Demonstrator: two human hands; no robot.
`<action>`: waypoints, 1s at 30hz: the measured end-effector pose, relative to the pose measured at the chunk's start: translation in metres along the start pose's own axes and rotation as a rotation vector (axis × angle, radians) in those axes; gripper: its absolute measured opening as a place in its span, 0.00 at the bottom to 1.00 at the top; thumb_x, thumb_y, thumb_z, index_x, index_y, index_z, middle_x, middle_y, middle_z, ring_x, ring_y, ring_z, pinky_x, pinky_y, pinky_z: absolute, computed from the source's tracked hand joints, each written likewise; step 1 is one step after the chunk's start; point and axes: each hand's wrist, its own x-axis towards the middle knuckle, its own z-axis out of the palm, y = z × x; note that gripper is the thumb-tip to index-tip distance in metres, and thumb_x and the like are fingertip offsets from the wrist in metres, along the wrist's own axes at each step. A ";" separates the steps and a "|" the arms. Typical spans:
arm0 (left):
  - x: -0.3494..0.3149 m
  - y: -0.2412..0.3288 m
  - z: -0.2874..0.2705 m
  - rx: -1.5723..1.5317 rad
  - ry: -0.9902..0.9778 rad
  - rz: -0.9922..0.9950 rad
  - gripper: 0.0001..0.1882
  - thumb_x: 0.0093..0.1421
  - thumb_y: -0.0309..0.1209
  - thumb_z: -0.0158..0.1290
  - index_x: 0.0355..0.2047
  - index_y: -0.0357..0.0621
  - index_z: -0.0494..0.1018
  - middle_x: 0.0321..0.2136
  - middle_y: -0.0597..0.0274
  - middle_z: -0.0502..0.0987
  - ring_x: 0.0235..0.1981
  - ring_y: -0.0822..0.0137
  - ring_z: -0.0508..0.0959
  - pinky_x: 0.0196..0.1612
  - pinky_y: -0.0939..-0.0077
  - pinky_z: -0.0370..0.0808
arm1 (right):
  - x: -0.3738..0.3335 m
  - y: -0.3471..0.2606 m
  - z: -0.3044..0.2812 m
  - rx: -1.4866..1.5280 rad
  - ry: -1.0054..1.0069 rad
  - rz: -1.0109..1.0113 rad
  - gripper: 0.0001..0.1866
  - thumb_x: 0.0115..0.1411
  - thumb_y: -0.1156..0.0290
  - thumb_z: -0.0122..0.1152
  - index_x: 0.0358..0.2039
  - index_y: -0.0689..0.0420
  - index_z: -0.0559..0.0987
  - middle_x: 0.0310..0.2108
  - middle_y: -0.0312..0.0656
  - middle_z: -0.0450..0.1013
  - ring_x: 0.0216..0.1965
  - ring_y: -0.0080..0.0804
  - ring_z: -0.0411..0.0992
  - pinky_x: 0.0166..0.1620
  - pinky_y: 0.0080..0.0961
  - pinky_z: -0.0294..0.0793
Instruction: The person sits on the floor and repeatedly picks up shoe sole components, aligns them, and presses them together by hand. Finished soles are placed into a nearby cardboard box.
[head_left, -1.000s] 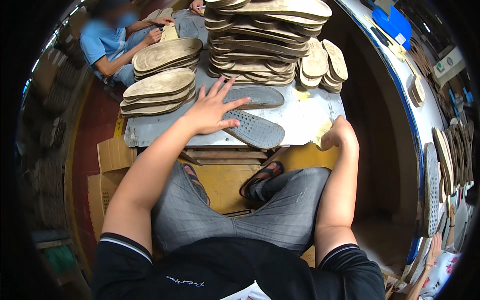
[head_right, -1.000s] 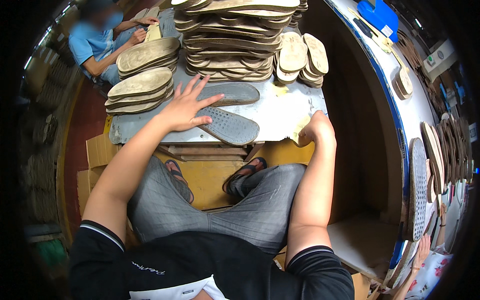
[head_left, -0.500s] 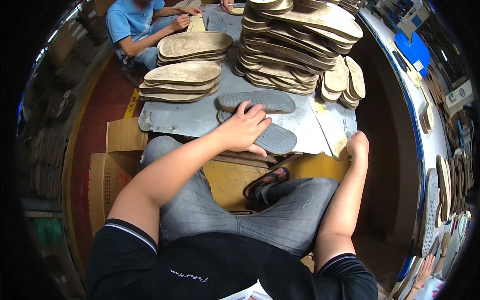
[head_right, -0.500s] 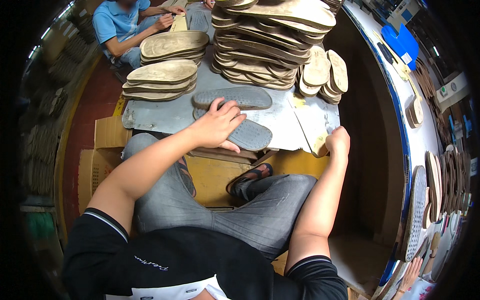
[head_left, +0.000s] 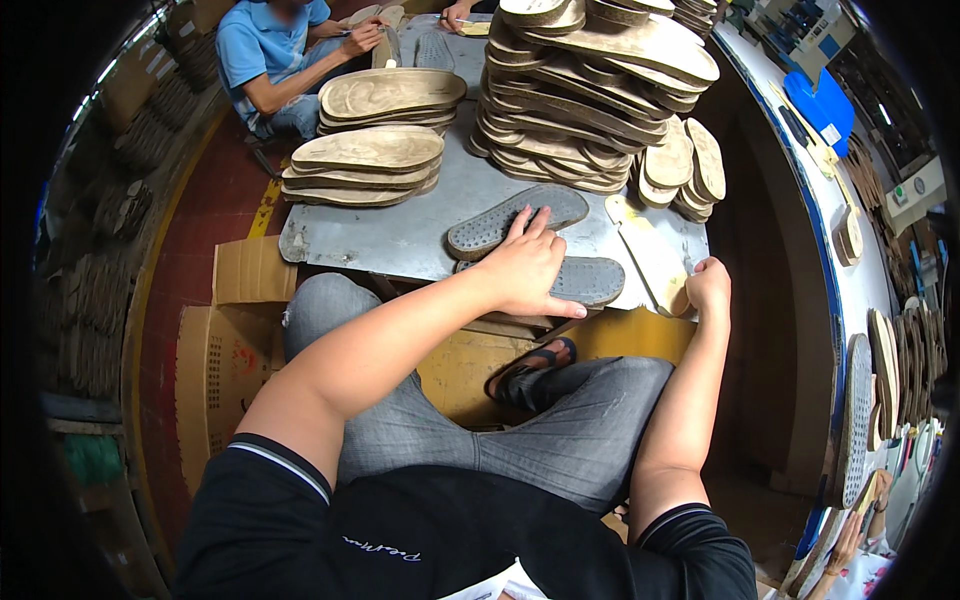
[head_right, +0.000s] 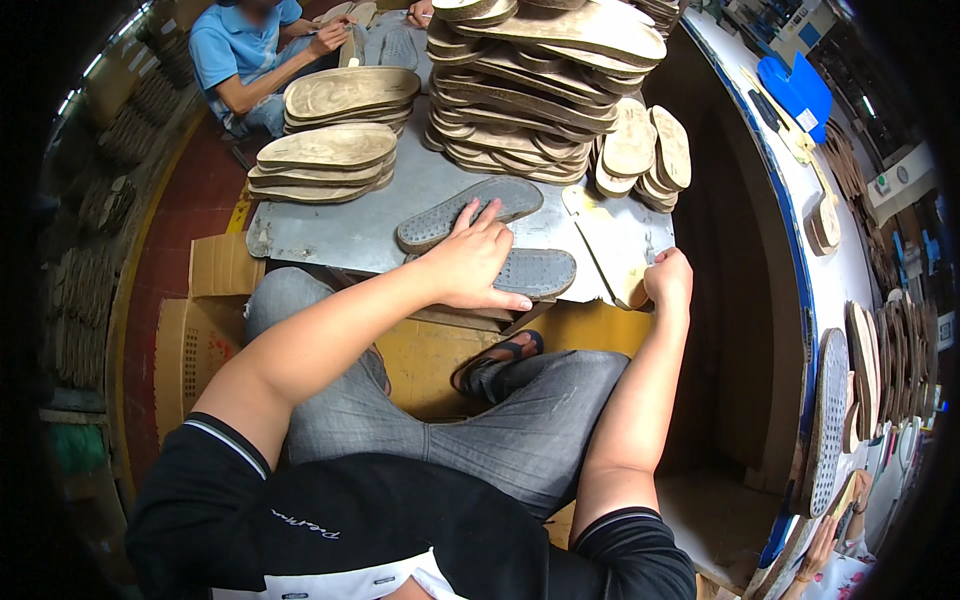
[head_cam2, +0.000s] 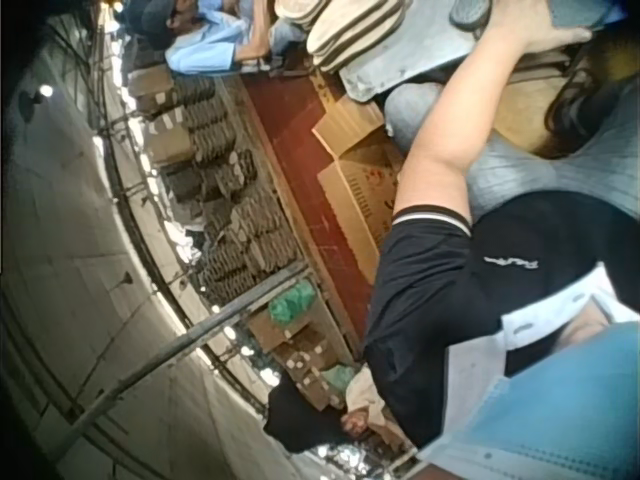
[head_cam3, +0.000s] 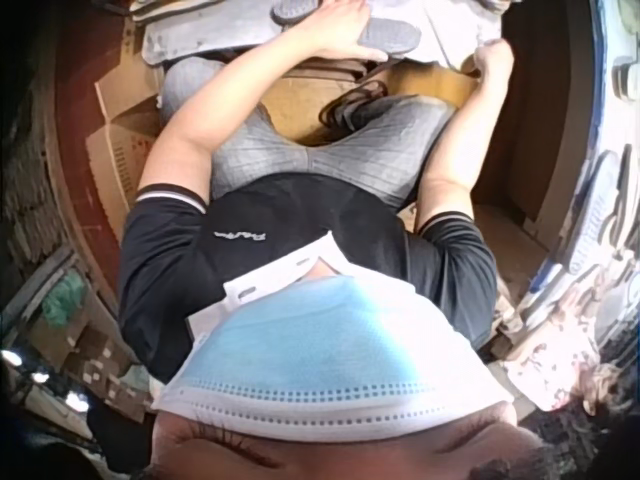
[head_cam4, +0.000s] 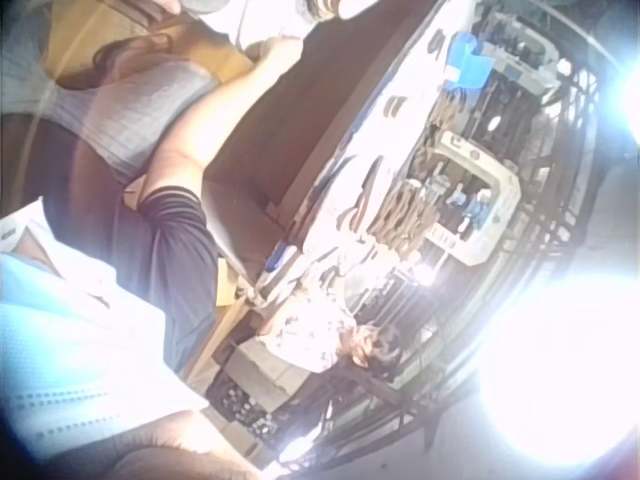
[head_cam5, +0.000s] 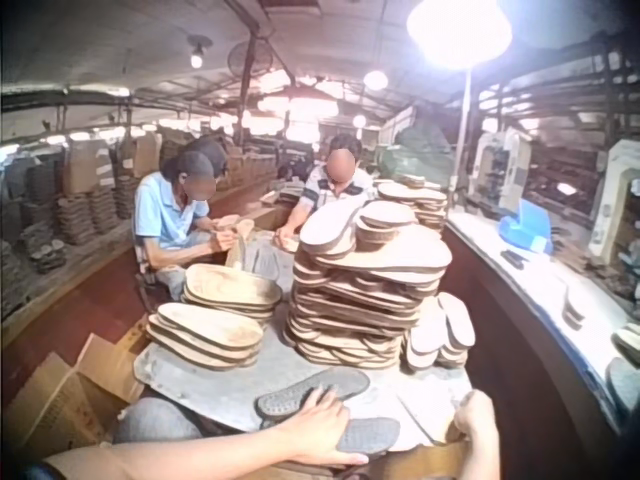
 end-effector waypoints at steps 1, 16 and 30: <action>0.000 -0.002 -0.003 -0.026 -0.028 0.002 0.67 0.65 0.85 0.56 0.60 0.16 0.74 0.64 0.21 0.78 0.86 0.23 0.56 0.85 0.17 0.47 | 0.001 0.002 0.001 0.005 0.003 -0.003 0.15 0.64 0.83 0.64 0.51 0.59 0.85 0.53 0.60 0.88 0.59 0.58 0.88 0.60 0.47 0.85; -0.017 -0.002 -0.034 0.023 -0.088 -0.099 0.65 0.57 0.81 0.68 0.64 0.23 0.74 0.71 0.26 0.76 0.81 0.24 0.67 0.81 0.16 0.58 | 0.016 0.027 0.015 0.113 0.068 -0.038 0.10 0.59 0.79 0.71 0.42 0.58 0.83 0.39 0.52 0.87 0.43 0.47 0.87 0.49 0.44 0.84; -0.044 -0.040 -0.031 0.165 0.080 -0.586 0.68 0.67 0.84 0.53 0.87 0.38 0.60 0.87 0.30 0.54 0.89 0.25 0.47 0.79 0.02 0.49 | 0.051 0.058 0.014 0.233 -0.101 -0.262 0.14 0.71 0.73 0.70 0.54 0.64 0.84 0.45 0.58 0.87 0.49 0.49 0.89 0.50 0.51 0.87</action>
